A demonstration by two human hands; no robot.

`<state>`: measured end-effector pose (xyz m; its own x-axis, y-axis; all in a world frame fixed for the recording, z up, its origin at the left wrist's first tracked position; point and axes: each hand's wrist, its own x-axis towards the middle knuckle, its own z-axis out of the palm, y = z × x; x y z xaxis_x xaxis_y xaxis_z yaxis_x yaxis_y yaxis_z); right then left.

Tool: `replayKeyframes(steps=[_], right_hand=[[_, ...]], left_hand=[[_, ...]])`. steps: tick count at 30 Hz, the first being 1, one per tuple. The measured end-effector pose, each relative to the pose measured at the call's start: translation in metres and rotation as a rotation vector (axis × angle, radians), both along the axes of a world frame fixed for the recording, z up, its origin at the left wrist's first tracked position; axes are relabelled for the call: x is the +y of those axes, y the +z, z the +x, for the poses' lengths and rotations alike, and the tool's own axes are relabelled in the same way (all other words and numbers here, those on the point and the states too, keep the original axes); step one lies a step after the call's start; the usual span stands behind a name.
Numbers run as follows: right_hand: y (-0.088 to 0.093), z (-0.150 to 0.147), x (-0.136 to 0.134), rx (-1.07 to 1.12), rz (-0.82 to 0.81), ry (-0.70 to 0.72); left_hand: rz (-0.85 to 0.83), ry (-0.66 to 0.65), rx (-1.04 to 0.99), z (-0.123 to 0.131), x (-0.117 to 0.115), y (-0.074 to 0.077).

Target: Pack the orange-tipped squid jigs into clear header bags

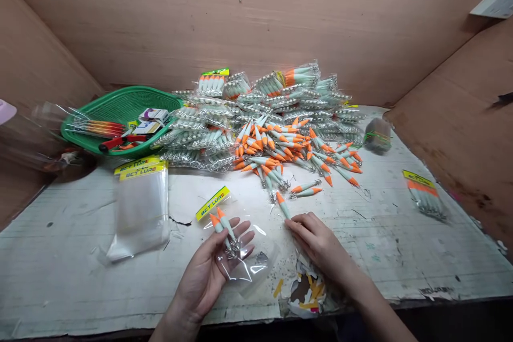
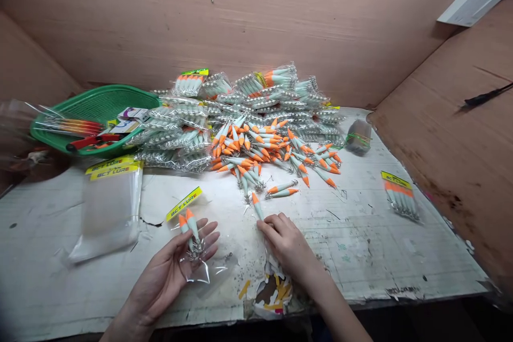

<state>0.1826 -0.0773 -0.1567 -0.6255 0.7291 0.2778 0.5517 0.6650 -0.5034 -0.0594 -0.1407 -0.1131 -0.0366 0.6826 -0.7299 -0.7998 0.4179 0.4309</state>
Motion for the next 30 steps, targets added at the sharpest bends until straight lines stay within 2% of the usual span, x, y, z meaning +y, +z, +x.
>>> replayKeyframes(steps=[3, 6, 8, 11, 13, 15, 18, 20, 23, 26, 30], right_hand=[[0.008, -0.001, -0.004, 0.174, -0.087, -0.027], [0.023, 0.005, -0.014, 0.440, -0.329, -0.058], [0.031, 0.010, -0.022, 0.617, -0.479, -0.031], [0.042, 0.015, -0.032, 0.739, -0.618, 0.163], [0.053, 0.012, -0.036, 0.643, -0.644, 0.303], [0.065, 0.003, -0.038, 0.453, -0.594, 0.367], [0.075, -0.017, -0.041, 0.259, -0.327, 0.294], [0.072, -0.030, -0.042, 0.238, -0.133, 0.216], [0.060, -0.038, -0.044, 0.216, 0.059, 0.129], [0.051, -0.038, -0.046, 0.220, 0.150, 0.060], [0.047, -0.039, -0.049, 0.298, 0.143, 0.056]], left_hand=[[0.030, 0.016, 0.012, 0.000, 0.001, 0.000], [0.058, 0.069, 0.025, -0.001, 0.005, 0.000], [0.073, 0.101, 0.018, 0.000, 0.008, 0.002], [0.077, 0.131, -0.004, 0.004, 0.012, 0.004], [0.078, 0.125, -0.029, 0.007, 0.014, 0.006], [0.091, 0.101, -0.057, 0.010, 0.014, 0.007], [0.117, 0.050, -0.070, 0.013, 0.011, 0.008], [0.128, 0.010, -0.062, 0.015, 0.008, 0.008], [0.122, -0.034, -0.064, 0.016, 0.004, 0.008], [0.115, -0.044, -0.097, 0.016, 0.002, 0.009], [0.121, -0.034, -0.133, 0.019, -0.001, 0.010]])
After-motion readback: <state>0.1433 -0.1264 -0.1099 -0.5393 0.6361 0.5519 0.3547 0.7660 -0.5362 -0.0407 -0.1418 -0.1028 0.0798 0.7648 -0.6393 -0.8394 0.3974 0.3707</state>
